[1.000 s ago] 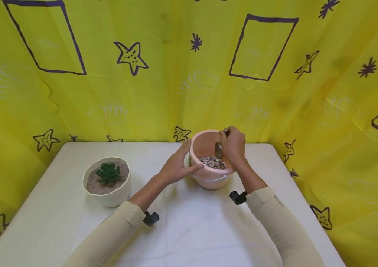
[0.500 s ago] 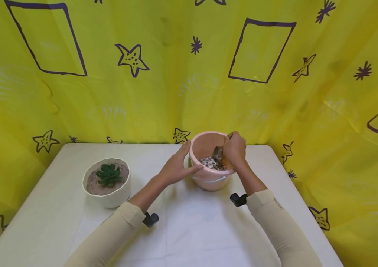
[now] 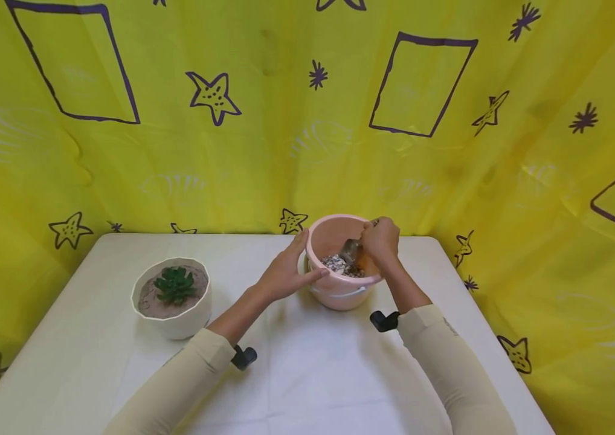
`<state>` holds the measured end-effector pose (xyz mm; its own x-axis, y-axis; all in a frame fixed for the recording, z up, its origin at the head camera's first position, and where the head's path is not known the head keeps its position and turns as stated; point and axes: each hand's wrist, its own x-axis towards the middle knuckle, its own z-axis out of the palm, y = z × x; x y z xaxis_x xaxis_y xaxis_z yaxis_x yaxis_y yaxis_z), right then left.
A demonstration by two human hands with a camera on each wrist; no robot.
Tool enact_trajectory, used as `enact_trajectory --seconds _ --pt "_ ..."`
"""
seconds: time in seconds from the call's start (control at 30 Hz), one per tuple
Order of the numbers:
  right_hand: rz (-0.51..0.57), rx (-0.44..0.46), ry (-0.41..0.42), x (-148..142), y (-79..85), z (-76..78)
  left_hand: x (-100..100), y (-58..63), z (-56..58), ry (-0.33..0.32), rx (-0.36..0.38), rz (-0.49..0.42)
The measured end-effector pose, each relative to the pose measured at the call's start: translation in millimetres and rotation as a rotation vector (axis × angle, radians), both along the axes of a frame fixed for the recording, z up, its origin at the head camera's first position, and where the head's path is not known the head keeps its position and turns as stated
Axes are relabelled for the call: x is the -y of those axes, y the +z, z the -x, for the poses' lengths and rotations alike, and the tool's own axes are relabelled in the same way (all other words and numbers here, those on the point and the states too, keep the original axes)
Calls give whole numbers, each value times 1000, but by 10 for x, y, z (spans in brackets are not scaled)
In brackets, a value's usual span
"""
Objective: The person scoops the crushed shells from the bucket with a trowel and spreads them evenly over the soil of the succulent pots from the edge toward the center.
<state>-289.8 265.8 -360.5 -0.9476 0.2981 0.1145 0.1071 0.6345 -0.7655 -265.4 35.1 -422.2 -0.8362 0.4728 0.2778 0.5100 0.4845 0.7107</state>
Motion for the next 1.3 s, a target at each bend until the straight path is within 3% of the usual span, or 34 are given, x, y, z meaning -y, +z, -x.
enact_trajectory --seconds 0.27,0.73,1.1,1.3 --pt "156 19 28 30 -10 3 -1 -5 -21 -2 32 -20" --pt "196 77 38 1 22 68 1 1 -5 -9 5 -36" --pt "206 66 64 -30 -30 76 -11 5 -3 -17 7 -36" --pt "295 59 123 -52 -53 107 -8 13 -13 -14 17 -32"
